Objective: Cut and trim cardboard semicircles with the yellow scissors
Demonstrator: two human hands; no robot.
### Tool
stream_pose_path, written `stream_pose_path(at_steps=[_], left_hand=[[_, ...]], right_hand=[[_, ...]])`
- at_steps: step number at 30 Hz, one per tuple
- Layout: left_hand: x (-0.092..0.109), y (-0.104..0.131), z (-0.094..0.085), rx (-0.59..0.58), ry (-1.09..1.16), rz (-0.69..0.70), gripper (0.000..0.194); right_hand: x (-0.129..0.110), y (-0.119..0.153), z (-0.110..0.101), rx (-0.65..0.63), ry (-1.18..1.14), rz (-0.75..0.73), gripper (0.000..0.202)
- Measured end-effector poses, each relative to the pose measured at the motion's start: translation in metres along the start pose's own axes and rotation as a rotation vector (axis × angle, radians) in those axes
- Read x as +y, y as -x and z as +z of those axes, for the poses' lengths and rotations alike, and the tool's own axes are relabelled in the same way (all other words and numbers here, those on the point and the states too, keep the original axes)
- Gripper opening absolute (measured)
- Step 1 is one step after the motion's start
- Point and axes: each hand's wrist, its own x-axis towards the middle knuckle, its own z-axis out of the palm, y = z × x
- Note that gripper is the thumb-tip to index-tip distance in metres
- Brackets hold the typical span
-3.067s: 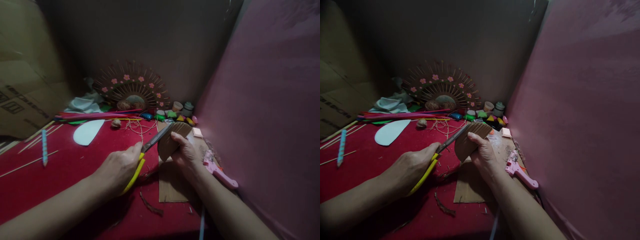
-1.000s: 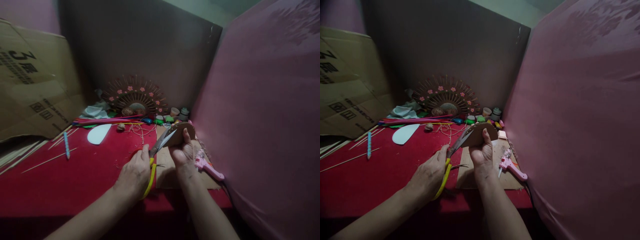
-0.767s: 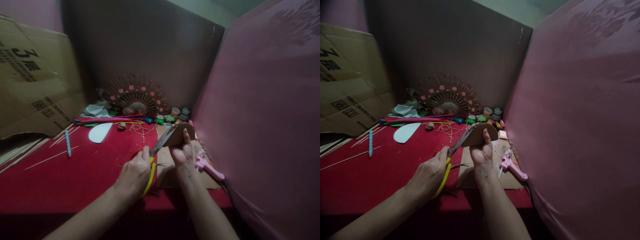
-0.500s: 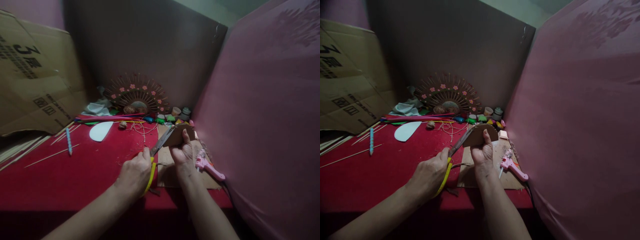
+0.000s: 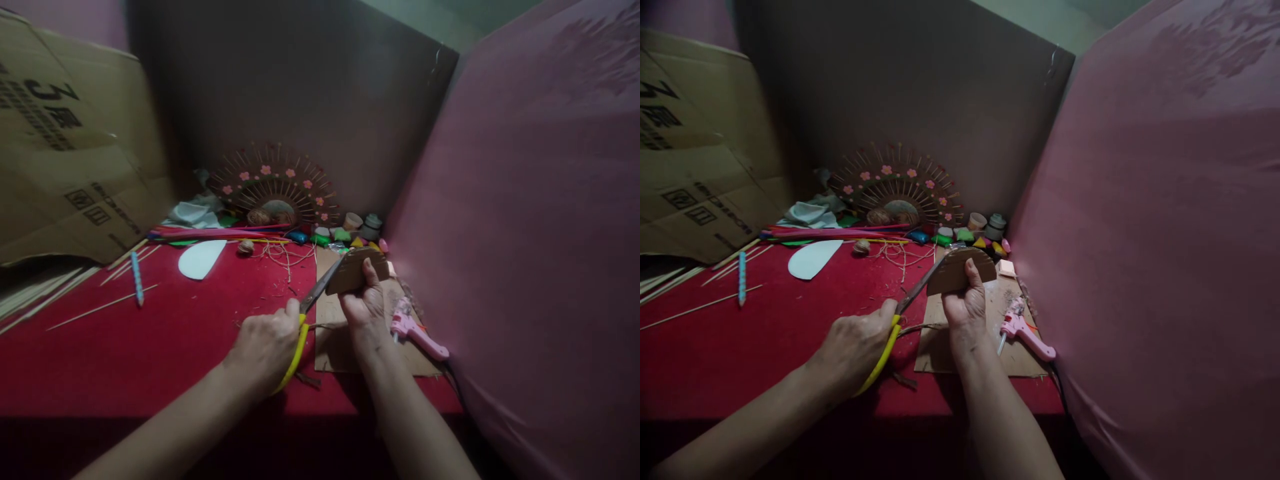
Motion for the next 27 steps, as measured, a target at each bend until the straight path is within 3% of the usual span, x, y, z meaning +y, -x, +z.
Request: stream_pose_path(at_steps=[3,6,10,13,19,27], left_hand=[[-0.004,-0.002,0.001,-0.015,0.025,-0.013,0.023],[-0.01,-0.002,0.0,-0.029,0.089,-0.112,0.019],[-0.013,0.001,-0.002,0.01,0.208,-0.208,0.031],[-0.01,0.005,0.001,0.115,0.227,-0.194,0.039],[0.003,0.008,0.014,0.192,0.123,-0.147,0.045],[0.01,0.001,0.018,0.212,0.128,-0.177,0.046]], right_hand=[[0.0,0.0,0.001,-0.033,0.01,0.021,0.019],[-0.001,0.001,0.0,-0.033,-0.011,0.063,0.016],[0.0,0.001,-0.003,-0.031,-0.008,0.111,0.01],[0.0,0.002,-0.003,-0.032,-0.022,0.13,0.008],[0.001,0.004,0.002,-0.034,-0.046,0.118,0.009],[0.0,0.002,0.001,-0.039,-0.077,0.106,0.012]])
